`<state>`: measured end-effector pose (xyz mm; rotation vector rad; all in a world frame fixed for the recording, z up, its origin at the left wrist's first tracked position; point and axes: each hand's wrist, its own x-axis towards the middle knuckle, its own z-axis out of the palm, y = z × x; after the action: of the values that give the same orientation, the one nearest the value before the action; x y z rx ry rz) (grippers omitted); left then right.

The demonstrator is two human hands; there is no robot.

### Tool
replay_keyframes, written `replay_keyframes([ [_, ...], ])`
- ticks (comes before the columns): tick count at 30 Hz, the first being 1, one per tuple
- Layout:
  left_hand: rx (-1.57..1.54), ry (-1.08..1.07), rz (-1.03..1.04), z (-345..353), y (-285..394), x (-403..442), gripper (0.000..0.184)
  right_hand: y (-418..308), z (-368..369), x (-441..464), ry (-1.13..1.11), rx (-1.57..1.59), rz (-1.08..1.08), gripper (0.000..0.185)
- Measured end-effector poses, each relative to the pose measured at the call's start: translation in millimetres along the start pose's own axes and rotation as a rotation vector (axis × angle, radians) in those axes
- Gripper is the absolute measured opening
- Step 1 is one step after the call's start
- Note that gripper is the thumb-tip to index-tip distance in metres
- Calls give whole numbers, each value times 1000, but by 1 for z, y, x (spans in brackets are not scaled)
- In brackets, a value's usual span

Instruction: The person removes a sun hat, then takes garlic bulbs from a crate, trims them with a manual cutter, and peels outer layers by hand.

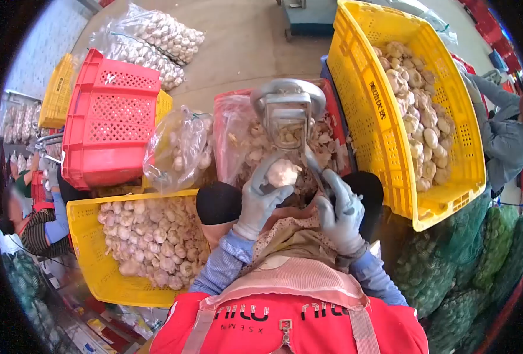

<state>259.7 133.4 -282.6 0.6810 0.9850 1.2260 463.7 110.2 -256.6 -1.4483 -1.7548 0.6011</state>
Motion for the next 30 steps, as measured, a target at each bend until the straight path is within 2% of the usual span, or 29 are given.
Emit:
replay_keyframes([
  [1,100,32,52,-2,-7,-7,70,-2,-2,-13,-12,211,102,48],
  [2,273,35,142,-3,-13,-14,73,-23,-8,-8,-101,267,240,49],
  [3,441,1,306,0,-15,-19,70,-23,1,-10,-140,545,305,54],
  [4,604,-36,472,3,-18,-25,67,-26,5,-10,-250,823,467,57],
  [5,686,-79,398,10,-7,-35,63,-27,4,-11,-307,805,542,60],
  [7,649,-151,366,11,1,-43,64,-7,13,-22,-342,1069,613,60],
  [8,302,-147,148,10,5,-49,50,-9,9,-24,-386,1161,730,63],
  [10,162,-178,-102,-12,2,-56,38,7,10,-31,-528,1302,593,64],
  [11,206,-176,-40,-7,6,-62,37,-5,7,-32,-533,1275,590,69],
  [13,229,-162,-73,-16,-8,-66,35,4,11,-35,-585,1186,535,67],
  [14,258,-56,-59,-12,-18,-63,32,8,11,-32,-620,1095,478,64],
  [16,129,34,-196,-14,-23,-58,29,-6,2,-17,-618,980,517,62],
  [17,119,154,-164,-8,-22,-54,21,-13,4,-11,-598,939,507,63],
  [18,66,188,-162,-17,-35,-50,19,-18,14,-9,-490,978,459,79],
  [20,-17,247,-237,-36,-50,-45,16,-34,17,11,-536,963,366,91],
  [22,111,135,-157,-39,-42,-54,17,-64,27,42,-600,947,328,91],
  [23,195,73,-49,-35,-38,-59,20,-63,52,56,-506,924,94,89],
  [25,51,108,26,-32,-47,-67,26,-112,76,94,-543,928,25,87],
  [26,222,93,200,-34,-37,-74,29,-134,90,109,-577,910,3,84],
  [27,359,116,257,-38,-13,-85,27,-146,110,125,-535,648,-145,80],
  [28,493,146,306,-47,10,-98,25,-154,131,136,-420,369,-389,71],
  [29,531,211,369,-60,20,-107,25,-154,150,137,-403,235,-422,68],
  [30,348,312,304,-77,27,-118,24,-158,167,138,-379,104,-463,65],
])
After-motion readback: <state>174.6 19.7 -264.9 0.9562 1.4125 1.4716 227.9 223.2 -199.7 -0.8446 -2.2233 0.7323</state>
